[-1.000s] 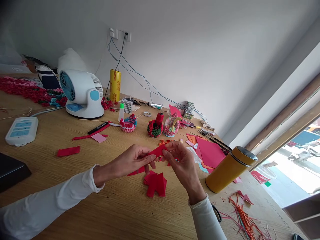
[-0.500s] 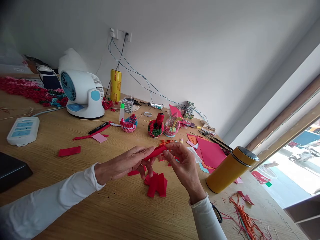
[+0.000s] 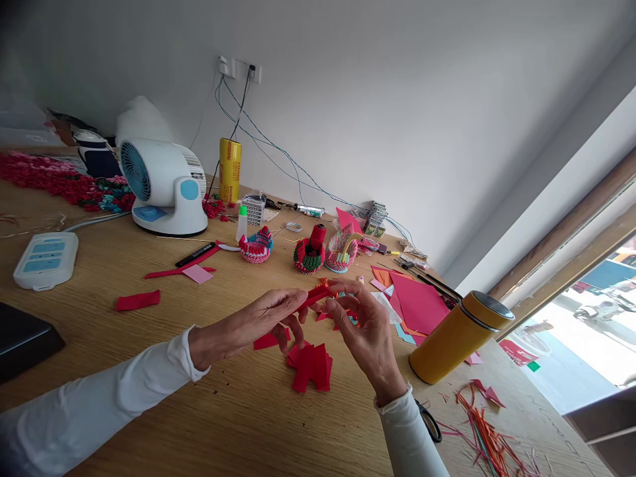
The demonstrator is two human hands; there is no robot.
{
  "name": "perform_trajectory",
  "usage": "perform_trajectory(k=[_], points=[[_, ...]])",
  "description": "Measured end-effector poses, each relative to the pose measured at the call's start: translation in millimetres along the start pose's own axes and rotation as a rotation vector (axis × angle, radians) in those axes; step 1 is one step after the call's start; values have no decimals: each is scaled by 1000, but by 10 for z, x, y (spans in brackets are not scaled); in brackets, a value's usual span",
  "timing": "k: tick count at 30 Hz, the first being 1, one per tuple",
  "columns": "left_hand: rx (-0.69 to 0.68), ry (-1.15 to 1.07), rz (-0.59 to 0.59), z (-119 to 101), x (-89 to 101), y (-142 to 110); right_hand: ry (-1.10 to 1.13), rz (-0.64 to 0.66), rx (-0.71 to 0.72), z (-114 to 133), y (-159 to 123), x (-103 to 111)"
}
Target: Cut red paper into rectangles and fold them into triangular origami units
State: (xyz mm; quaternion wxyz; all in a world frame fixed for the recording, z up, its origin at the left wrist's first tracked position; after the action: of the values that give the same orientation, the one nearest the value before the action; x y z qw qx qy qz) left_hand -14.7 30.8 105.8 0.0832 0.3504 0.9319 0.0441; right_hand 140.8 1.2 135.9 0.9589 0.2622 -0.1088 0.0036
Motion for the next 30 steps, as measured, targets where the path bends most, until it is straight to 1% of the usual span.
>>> perform_trajectory(k=[7,19,25,30], points=[[10,17,12,3,8,11,-57,1,24,30,1,-4],[27,28,-41,-25,5,-14,-85,-9,36,37,12,11],[45,29,-33,-39,6,-19,-83,2,37,23,-2,27],[31,28,-52,-45,14,-21,-100,5,57,1,6,56]])
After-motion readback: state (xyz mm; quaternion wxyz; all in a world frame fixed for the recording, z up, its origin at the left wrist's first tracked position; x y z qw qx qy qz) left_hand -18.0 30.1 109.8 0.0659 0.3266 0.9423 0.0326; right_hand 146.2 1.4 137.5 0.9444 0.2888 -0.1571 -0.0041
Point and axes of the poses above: each hand's wrist, its own y-axis towards the middle knuckle, its own x-axis out of the back of the hand, z = x × y, the point moved 5 cm from there along y, towards the middle knuckle, and after that the axes turned 4 degrees about -x, right-handed, at the moved point
